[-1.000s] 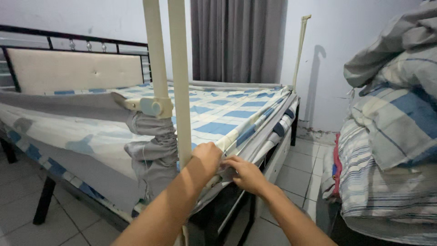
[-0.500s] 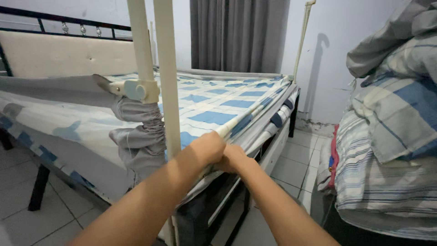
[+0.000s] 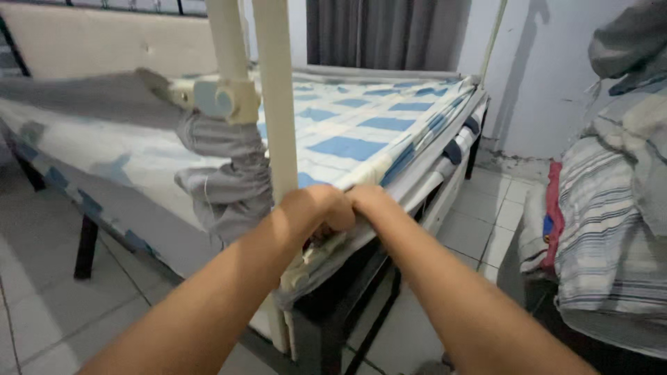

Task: The person assembles a safety rail onto a bed frame by aligning the metal bars, pulling a fabric cover over the frame, and securing the assembly to the side of the bed.

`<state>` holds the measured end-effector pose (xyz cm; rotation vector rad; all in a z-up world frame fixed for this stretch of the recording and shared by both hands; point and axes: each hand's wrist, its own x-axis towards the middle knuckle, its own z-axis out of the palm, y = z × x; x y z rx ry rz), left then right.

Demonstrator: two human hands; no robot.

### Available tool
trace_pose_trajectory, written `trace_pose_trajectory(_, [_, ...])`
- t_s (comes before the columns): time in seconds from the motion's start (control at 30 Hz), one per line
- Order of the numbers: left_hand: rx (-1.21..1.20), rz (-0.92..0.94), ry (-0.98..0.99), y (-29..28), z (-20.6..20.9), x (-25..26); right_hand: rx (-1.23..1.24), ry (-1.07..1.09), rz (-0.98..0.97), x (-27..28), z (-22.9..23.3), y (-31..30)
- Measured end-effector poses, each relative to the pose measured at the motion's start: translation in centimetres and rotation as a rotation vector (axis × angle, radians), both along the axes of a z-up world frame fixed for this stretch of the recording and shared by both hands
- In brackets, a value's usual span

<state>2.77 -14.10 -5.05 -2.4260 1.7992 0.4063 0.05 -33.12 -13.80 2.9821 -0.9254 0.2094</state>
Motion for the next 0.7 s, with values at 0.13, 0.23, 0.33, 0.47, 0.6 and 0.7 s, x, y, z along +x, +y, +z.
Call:
trace_pose_trajectory(0.13, [0.106,0.04,0.059,-1.6,0.3,0.1,0.021,0.066,-0.015,0.5,2.1,-0.9])
trace_pose_trajectory(0.23, [0.131,0.055,0.032,-2.8,-0.9,0.9,0.028,0.113,-0.016,2.2,2.8,-0.9])
trace_pose_trajectory(0.33, [0.131,0.027,-0.008,-3.1,-2.4,0.0,0.013,0.174,-0.031,2.1,3.2,0.3])
trace_pose_trajectory(0.47, [0.074,0.003,-0.066,-2.3,-2.9,-0.6,-0.026,0.234,-0.045,1.4,4.5,3.1])
trace_pose_trajectory(0.6, [-0.046,-0.036,-0.063,-1.9,-4.7,-0.7,-0.068,0.27,-0.059,-2.5,2.1,5.0])
trace_pose_trajectory(0.7, [-0.168,-0.066,-0.096,-1.2,-6.3,-0.1,-0.262,-0.223,0.186,-7.7,-2.2,6.3])
